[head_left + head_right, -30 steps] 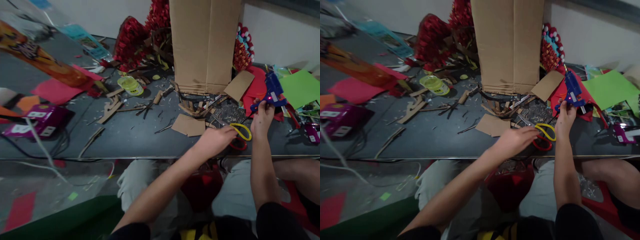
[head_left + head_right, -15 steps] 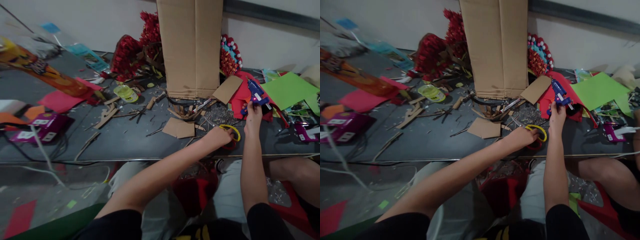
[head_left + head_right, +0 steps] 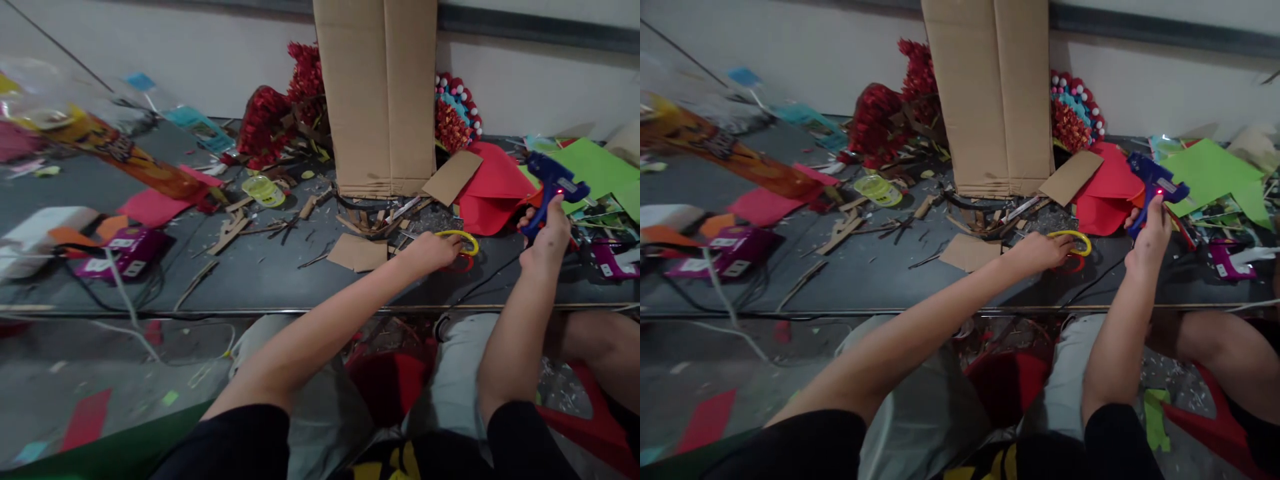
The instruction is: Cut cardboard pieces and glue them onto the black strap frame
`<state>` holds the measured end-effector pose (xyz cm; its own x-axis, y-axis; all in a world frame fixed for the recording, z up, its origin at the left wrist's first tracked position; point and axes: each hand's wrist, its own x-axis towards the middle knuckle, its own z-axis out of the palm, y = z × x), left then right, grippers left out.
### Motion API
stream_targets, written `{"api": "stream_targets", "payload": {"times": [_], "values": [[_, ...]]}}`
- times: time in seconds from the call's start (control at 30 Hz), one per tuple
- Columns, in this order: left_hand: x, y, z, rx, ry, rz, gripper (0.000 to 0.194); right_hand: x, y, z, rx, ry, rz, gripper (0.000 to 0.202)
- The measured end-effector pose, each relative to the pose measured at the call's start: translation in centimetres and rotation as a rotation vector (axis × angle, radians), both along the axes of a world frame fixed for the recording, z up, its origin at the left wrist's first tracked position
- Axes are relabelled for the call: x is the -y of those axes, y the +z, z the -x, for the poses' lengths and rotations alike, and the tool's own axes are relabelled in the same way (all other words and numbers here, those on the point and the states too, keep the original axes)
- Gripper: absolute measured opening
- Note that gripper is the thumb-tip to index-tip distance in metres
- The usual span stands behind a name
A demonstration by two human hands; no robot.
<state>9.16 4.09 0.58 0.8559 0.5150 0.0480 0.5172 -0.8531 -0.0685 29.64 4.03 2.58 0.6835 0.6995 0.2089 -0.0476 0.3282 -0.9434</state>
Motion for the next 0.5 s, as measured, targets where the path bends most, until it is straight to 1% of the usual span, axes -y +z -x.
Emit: {"api": "stream_targets", "payload": {"times": [0.07,0.13,0.17,0.23,0.3,0.37,0.4,0.43,0.5], "values": [[-0.2,-0.4,-0.6,-0.017,0.008,0.035,0.03,1.0,1.4,0.6,-0.067,0.135,-0.041,0.045],[0.0,-0.5,-1.0,-0.024,0.019,0.054,0.029,1.7,2.5,1.7,-0.083,0.235,-0.068,0.047],[0.3,-0.4,-1.0,-0.021,0.033,0.056,0.03,1.8,2.8,2.3,-0.076,0.267,-0.065,0.049],[1.1,0.0,-0.1,0.004,0.092,0.063,0.034,1.6,2.8,3.3,-0.056,0.273,-0.044,0.051],[2.0,0.5,2.0,0.104,0.222,0.131,0.038,1.1,2.3,3.8,-0.035,0.242,-0.029,0.051],[2.7,0.6,5.2,0.179,0.4,0.213,0.035,0.6,1.6,4.1,-0.01,0.218,-0.022,0.05],[2.9,0.6,7.0,0.175,0.502,0.243,0.034,0.4,1.3,4.1,0.007,0.215,-0.016,0.05],[2.9,0.4,8.7,0.153,0.573,0.269,0.034,0.2,1.0,4.2,0.025,0.212,-0.009,0.049],[2.8,-0.2,11.5,0.084,0.621,0.307,0.038,0.0,0.6,4.4,0.053,0.202,0.012,0.047]]}}
